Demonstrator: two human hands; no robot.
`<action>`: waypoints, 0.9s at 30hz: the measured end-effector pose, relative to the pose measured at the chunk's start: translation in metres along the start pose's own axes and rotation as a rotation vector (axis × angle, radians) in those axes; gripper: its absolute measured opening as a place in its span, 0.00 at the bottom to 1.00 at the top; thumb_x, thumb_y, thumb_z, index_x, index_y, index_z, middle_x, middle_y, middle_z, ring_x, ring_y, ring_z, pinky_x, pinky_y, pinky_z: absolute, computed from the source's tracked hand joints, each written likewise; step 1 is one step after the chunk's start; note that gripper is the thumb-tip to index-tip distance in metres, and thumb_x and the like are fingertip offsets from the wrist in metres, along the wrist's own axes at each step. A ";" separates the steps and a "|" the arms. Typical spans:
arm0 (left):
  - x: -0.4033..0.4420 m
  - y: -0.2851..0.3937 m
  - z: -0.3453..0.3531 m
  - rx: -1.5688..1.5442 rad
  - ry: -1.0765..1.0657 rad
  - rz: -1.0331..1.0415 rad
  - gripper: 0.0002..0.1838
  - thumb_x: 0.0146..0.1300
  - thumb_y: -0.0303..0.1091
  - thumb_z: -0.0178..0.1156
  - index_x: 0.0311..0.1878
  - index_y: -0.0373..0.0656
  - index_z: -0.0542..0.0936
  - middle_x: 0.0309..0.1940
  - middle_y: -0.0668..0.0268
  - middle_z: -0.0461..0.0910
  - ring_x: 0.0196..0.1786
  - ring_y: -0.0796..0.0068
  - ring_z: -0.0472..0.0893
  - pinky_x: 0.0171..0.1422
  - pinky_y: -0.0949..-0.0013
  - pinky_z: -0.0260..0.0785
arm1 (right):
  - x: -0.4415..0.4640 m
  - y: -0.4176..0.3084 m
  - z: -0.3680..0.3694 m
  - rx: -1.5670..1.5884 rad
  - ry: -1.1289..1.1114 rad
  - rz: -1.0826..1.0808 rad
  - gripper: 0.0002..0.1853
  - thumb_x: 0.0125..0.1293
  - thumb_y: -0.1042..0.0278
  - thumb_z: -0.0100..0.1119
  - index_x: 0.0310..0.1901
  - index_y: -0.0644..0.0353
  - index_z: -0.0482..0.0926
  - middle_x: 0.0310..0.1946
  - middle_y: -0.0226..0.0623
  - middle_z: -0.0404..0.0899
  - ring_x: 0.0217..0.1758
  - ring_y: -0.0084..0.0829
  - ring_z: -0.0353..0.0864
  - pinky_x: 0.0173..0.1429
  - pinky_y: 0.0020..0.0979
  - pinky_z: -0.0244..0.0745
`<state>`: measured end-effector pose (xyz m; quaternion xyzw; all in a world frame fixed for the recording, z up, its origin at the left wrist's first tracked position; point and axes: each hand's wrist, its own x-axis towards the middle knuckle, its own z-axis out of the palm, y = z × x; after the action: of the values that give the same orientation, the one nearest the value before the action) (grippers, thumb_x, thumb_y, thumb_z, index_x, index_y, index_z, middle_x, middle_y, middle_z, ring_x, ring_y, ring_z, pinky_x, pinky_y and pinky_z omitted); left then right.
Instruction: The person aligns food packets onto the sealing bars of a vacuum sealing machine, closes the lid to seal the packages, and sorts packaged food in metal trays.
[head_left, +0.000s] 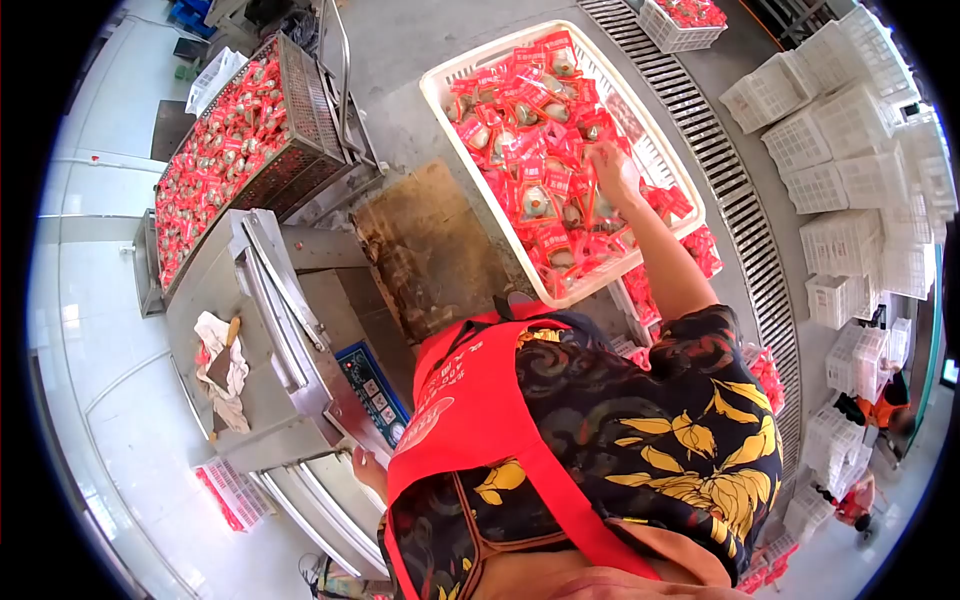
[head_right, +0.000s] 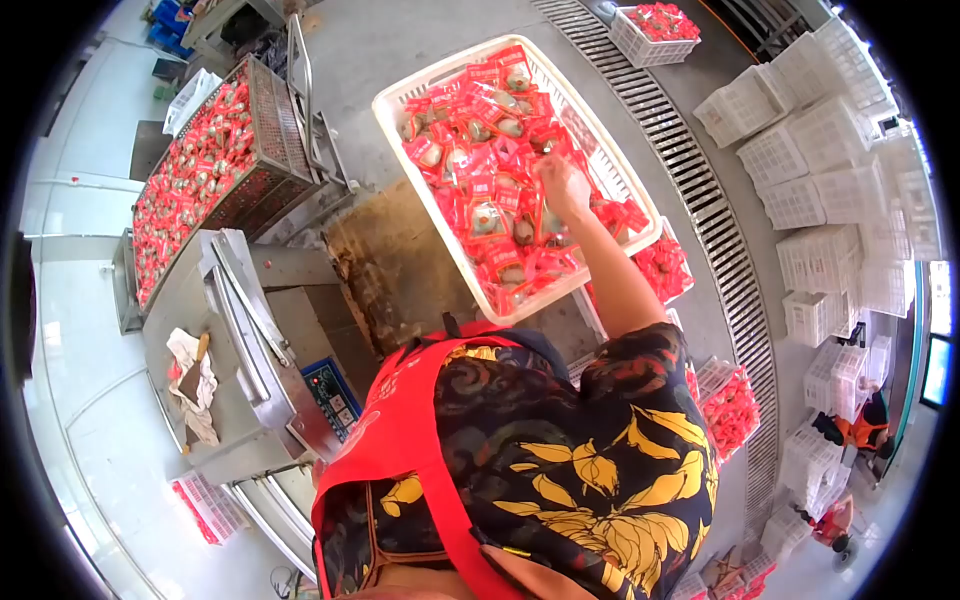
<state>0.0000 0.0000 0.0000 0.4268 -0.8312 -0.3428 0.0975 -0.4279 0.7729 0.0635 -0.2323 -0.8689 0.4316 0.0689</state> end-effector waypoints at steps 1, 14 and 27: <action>-0.002 0.010 -0.001 0.002 -0.054 0.011 0.22 0.64 0.30 0.58 0.61 0.33 0.78 0.53 0.49 0.82 0.48 0.59 0.84 0.54 0.61 0.76 | -0.011 -0.006 -0.002 -0.116 -0.060 -0.035 0.30 0.60 0.41 0.68 0.57 0.53 0.81 0.37 0.49 0.86 0.43 0.46 0.87 0.48 0.46 0.78; 0.034 0.091 0.048 -0.079 -0.304 -0.034 0.16 0.67 0.30 0.61 0.55 0.34 0.81 0.42 0.58 0.85 0.44 0.69 0.83 0.51 0.70 0.74 | -0.026 -0.055 0.055 -0.155 -0.159 -0.165 0.30 0.62 0.40 0.64 0.52 0.59 0.77 0.49 0.50 0.84 0.53 0.50 0.83 0.54 0.48 0.76; -0.009 0.571 0.216 -0.084 -0.592 0.978 0.15 0.72 0.28 0.59 0.60 0.41 0.79 0.57 0.58 0.81 0.55 0.71 0.83 0.59 0.69 0.75 | -0.054 -0.070 -0.018 0.113 0.003 -0.053 0.17 0.64 0.52 0.67 0.45 0.56 0.85 0.27 0.46 0.83 0.31 0.47 0.83 0.38 0.41 0.76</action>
<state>-0.4593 0.3410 0.2135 -0.1259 -0.9094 -0.3957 0.0246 -0.3987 0.7244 0.1337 -0.2054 -0.8490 0.4775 0.0947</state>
